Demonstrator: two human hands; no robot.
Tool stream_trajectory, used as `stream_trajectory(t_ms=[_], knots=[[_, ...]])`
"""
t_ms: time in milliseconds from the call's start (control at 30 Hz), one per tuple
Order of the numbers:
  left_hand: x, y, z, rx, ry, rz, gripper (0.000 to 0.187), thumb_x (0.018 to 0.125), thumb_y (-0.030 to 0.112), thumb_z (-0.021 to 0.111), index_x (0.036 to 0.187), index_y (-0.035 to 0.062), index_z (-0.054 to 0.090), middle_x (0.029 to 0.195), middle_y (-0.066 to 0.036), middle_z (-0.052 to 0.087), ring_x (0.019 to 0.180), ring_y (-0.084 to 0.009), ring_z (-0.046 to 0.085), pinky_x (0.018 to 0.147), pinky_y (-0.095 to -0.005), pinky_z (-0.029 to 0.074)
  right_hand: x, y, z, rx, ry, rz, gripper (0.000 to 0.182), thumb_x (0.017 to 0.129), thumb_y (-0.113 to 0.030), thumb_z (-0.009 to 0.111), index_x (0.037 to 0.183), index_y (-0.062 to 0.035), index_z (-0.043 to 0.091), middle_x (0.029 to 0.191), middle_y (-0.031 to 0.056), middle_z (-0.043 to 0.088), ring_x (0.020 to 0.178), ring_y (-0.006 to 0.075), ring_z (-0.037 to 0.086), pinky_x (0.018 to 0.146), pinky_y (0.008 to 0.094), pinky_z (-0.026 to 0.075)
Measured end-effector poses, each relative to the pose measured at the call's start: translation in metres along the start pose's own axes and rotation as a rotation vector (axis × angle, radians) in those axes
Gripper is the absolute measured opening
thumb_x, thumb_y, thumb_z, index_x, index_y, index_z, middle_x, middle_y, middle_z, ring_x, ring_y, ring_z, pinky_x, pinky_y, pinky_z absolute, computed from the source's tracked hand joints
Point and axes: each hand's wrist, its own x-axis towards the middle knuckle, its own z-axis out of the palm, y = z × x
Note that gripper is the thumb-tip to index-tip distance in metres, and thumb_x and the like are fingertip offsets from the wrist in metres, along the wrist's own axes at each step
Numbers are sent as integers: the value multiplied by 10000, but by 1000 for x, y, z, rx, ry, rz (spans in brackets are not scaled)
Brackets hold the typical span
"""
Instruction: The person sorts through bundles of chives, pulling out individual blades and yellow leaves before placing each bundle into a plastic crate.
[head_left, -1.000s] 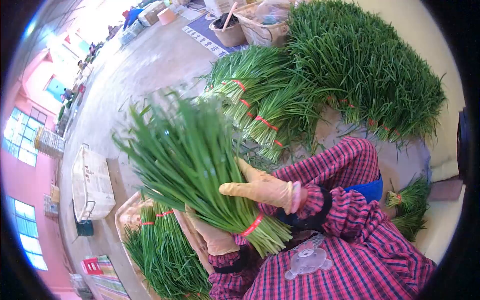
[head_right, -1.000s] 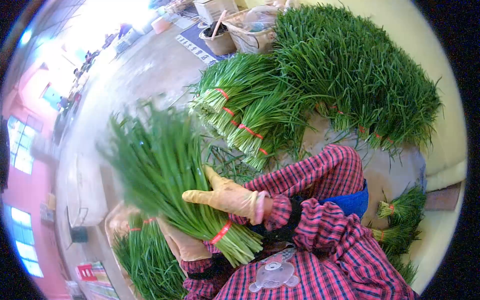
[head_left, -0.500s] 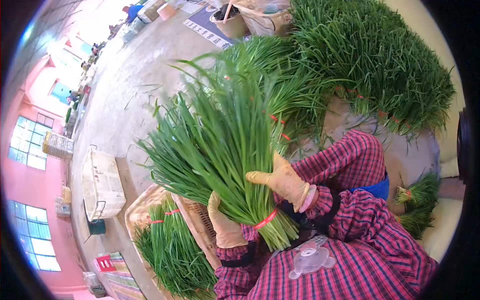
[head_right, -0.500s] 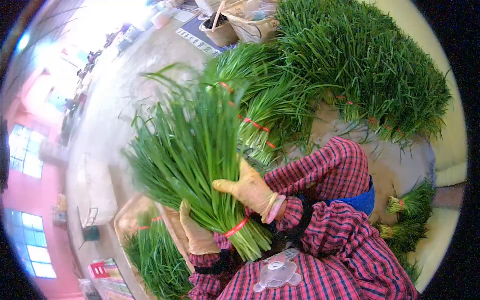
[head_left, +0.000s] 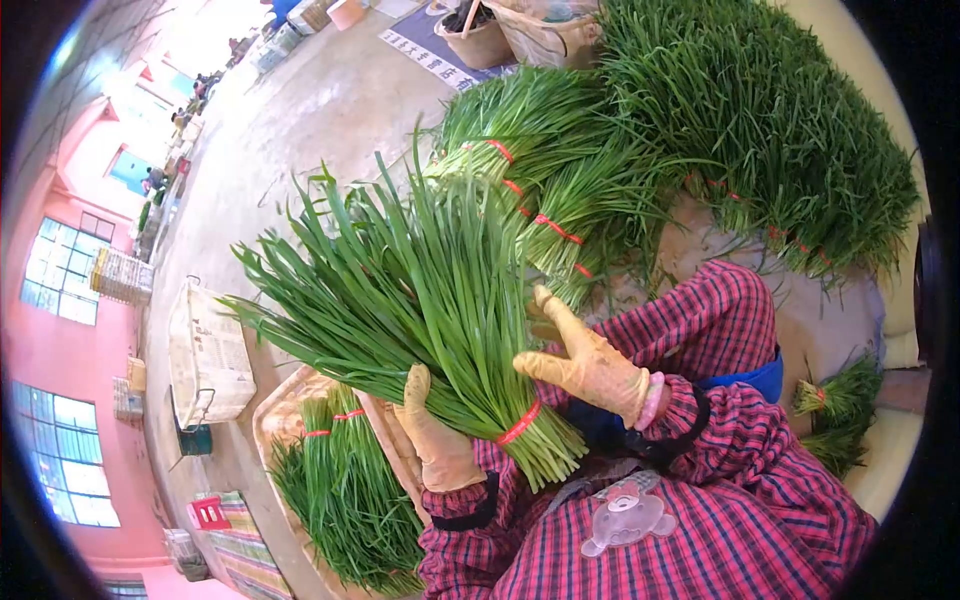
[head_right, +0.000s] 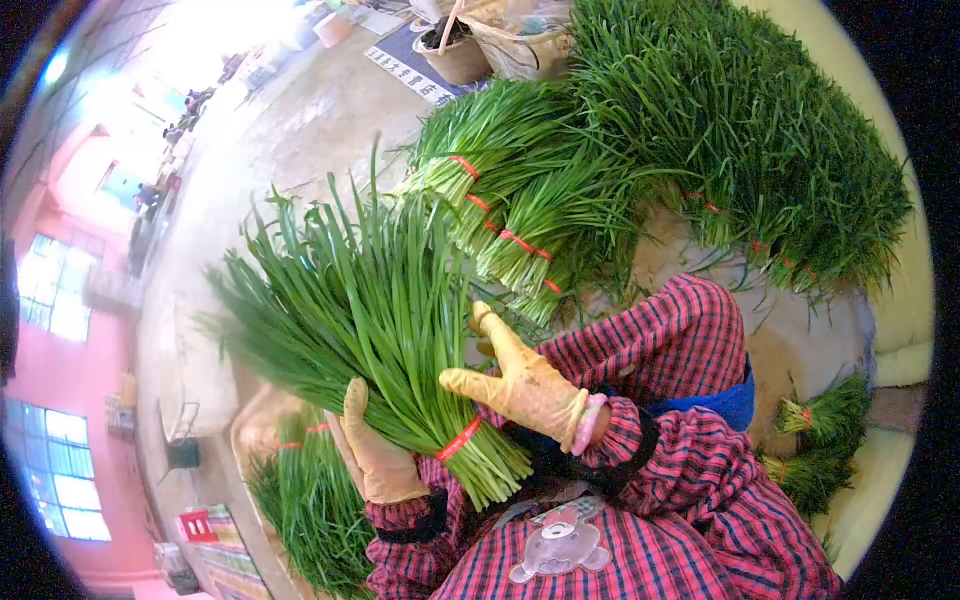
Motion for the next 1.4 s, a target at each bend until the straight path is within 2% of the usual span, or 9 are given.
stream_trajectory(t_ms=[267,433,700,800,867,1000,1067,1200,1400], knots=[[-6,-6,6,41,-57,67,493,838,18,599,1317,-13,484,1231,-131,575,1070,-243,602,935,-381,506,-1,-1,-2,-173,98,-41,976,833,-382,727,1462,105,161,1503,284,257,1434,333,221,1164,372,211],[-12,-19,-1,137,-49,4,445,824,-25,627,1260,-17,540,1171,-106,618,1029,-215,616,926,-353,495,12,-48,-16,-240,343,-471,482,864,-156,674,1304,-26,529,1091,124,551,1022,238,573,896,331,474],[-21,-23,6,52,-113,-34,428,826,-43,637,1244,-11,550,1165,-100,626,1016,-210,620,928,-342,492,7,-65,-32,-349,212,-518,284,881,-178,681,1095,-1,622,919,95,617,832,186,622,721,302,516],[-11,-16,7,111,-54,-75,409,841,-34,630,1242,-14,547,1172,-99,618,1025,-207,613,917,-337,491,-10,-46,-28,-180,129,-166,458,861,-271,715,1192,12,574,1030,137,620,912,220,638,800,319,528],[-7,-10,23,254,-24,3,387,855,-18,627,1234,-16,549,1173,-93,612,1021,-198,609,895,-321,492,-11,-21,-20,-292,27,-226,914,787,-448,756,1402,80,335,1370,270,445,1298,351,446,1086,409,359],[-8,-6,46,329,-413,-12,526,918,66,586,1402,-7,393,1320,-120,516,1184,-210,509,1024,-342,395,-4,-6,-4,-373,143,-353,884,802,-397,755,1410,71,316,1373,235,472,1284,330,466,1075,397,373],[-9,-4,42,452,-468,53,625,943,114,565,1481,0,269,1388,-131,457,1252,-230,450,1073,-360,339,4,-4,-23,470,-70,95,717,820,-287,742,1352,56,405,1285,173,565,1165,270,570,985,361,461],[-20,16,17,538,-444,42,503,971,187,546,1411,-21,416,1321,-148,541,1153,-184,550,930,-287,444,5,19,-38,956,13,299,380,846,-148,664,1174,26,581,1001,116,683,869,227,678,792,352,551],[6,-7,-43,795,-530,-359,531,973,264,553,1402,-20,425,1271,-111,566,1082,-168,580,858,-293,485,5,16,-43,883,-74,292,329,846,-133,647,1140,10,606,962,103,692,811,197,680,744,337,555]])
